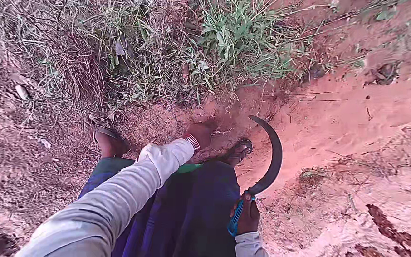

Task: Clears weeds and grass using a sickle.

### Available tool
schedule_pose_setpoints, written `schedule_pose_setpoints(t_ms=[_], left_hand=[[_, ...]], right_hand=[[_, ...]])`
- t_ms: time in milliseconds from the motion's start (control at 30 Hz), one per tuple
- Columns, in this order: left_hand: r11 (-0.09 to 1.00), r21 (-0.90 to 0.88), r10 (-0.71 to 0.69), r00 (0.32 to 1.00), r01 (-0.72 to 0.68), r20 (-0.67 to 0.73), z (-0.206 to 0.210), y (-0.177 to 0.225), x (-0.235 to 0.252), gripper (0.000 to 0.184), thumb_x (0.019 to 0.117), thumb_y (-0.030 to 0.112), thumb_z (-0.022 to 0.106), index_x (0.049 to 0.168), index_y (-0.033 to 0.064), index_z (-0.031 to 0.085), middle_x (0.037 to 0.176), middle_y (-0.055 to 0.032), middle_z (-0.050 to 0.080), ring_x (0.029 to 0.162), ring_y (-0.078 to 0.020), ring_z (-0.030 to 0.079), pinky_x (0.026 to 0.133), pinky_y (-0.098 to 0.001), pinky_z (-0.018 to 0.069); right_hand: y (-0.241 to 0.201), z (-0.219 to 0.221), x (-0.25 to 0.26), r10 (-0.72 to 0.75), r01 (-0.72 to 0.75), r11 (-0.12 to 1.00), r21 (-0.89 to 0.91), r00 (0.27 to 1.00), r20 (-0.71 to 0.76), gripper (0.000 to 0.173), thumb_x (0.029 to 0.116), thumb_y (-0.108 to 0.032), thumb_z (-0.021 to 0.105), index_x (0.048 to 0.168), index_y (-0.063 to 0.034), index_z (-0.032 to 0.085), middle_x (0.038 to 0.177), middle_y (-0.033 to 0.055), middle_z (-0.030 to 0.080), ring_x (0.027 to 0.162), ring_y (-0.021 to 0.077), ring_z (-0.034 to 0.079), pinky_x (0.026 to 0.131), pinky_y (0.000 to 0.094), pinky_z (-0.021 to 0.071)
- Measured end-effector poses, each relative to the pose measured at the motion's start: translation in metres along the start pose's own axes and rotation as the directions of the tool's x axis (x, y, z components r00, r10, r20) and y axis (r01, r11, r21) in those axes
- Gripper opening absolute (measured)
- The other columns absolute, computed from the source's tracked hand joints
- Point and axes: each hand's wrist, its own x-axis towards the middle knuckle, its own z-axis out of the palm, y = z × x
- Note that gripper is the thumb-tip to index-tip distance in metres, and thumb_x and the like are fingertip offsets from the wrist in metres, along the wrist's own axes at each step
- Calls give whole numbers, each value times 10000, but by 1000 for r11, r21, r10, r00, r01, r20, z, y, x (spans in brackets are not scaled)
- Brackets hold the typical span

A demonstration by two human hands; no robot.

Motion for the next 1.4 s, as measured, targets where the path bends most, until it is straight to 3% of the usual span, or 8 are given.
schedule_pose_setpoints(t_ms=[100, 233, 433, 633, 800, 1067, 1300, 1400], left_hand=[[775, -100, -552, 746, 624, 372, -75, -1, -5, 483, 1067, 27, 497, 1546, 31, 438, 1501, -246, 534, 1365, -444, 527, 1126, -588, 380], [769, -313, -632, 738, 557, -238, -46, -85, -25, 400, 1036, 242, 647, 1281, -73, 641, 1269, -328, 646, 1207, -515, 614, 1039, -704, 423], [880, 22, -445, 807, 475, 389, -34, -53, -39, 500, 1021, 210, 645, 1483, 52, 539, 1543, -219, 494, 1394, -442, 502, 1132, -644, 387], [768, 108, -639, 742, 632, 204, -9, -41, -37, 797, 909, 100, 747, 1608, 147, 366, 1698, -269, 165, 1568, -510, 118, 1172, -788, 123], [988, 77, -118, 978, 133, -173, 7, -7, 17, 374, 893, -69, 646, 1256, 1, 702, 1450, -181, 608, 1451, -400, 459, 1217, -646, 227], [872, 260, 216, 802, -415, 557, 20, 30, 224, 410, 1035, 0, 546, 1424, -123, 505, 1496, -307, 494, 1435, -473, 431, 1190, -579, 327], [841, 491, 53, 937, -229, 345, 57, -2, 355, 568, 1056, 438, 546, 1541, 146, 505, 1604, -185, 446, 1541, -408, 301, 1273, -642, 31], [874, 435, 93, 953, -217, 288, 4, -24, 348, 578, 1038, 256, 597, 1547, 23, 452, 1589, -268, 417, 1491, -479, 341, 1211, -637, 257]], right_hand=[[1, 3, 7, 22, -24, 995, 99, 1000, 13, 403, 1104, -386, 350, 953, -67, 544, 562, -44, 574, 418, 81, 570, 402, 258, 530], [-30, 23, -6, 83, -83, 996, 26, 996, 18, 382, 1112, -291, 276, 932, -63, 523, 541, -88, 553, 407, 26, 556, 414, 202, 525], [-32, 32, -8, 65, -66, 998, 9, 997, 49, 366, 1107, -281, 299, 943, -40, 522, 547, -76, 550, 413, 36, 559, 418, 215, 528], [-39, 38, 2, -6, 2, 998, 62, 997, 78, 350, 1091, -282, 307, 962, -38, 522, 554, -94, 553, 420, 14, 558, 421, 190, 522], [-41, 46, 22, 116, -137, 935, 326, 990, 85, 466, 1124, -356, 169, 929, -81, 490, 514, -70, 552, 376, 45, 547, 371, 206, 504], [-24, 38, 32, 101, -118, 896, 428, 993, 62, 488, 1103, -428, 182, 909, -116, 504, 526, -67, 585, 401, 55, 576, 391, 211, 516], [-37, 34, 47, 104, -76, 907, 413, 994, -46, 504, 1113, -308, 91, 904, -117, 509, 542, -107, 596, 428, 2, 577, 436, 153, 513], [-14, 30, 47, 95, -51, 882, 469, 993, -71, 538, 1111, -452, 177, 890, -136, 552, 556, -78, 617, 433, 33, 590, 431, 176, 516]])
